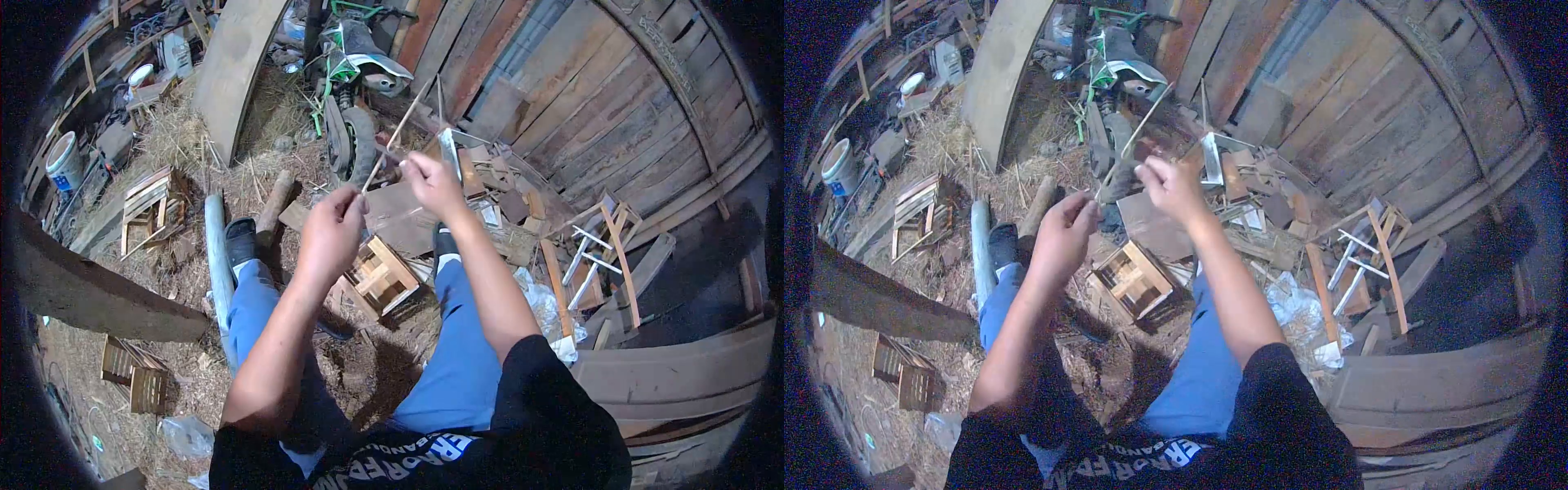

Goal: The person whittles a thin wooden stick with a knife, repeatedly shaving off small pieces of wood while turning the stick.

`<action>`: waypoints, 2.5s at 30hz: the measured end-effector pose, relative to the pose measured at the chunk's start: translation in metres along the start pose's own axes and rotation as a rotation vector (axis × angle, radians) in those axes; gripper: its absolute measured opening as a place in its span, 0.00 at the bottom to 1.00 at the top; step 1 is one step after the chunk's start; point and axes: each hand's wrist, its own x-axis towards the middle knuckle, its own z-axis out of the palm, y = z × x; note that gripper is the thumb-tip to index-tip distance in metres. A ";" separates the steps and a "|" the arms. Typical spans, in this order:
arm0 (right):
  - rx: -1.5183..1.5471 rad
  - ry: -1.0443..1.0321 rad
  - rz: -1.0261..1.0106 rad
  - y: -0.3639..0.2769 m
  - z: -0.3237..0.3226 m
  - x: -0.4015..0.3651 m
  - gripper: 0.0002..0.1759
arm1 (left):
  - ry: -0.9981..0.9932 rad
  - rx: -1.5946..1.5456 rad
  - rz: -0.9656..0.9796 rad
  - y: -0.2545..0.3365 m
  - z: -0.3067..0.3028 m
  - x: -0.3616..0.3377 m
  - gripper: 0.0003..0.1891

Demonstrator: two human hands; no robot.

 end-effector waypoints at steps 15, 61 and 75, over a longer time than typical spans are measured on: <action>-0.084 0.080 -0.071 0.020 0.001 0.011 0.18 | -0.126 0.070 -0.085 0.003 -0.018 -0.011 0.11; -0.050 -0.166 -0.247 -0.025 0.015 -0.019 0.18 | -0.135 -0.138 -0.297 -0.006 -0.005 0.005 0.13; -0.035 -0.011 -0.118 0.017 -0.002 -0.012 0.19 | -0.243 -0.360 -0.408 0.001 -0.001 -0.003 0.11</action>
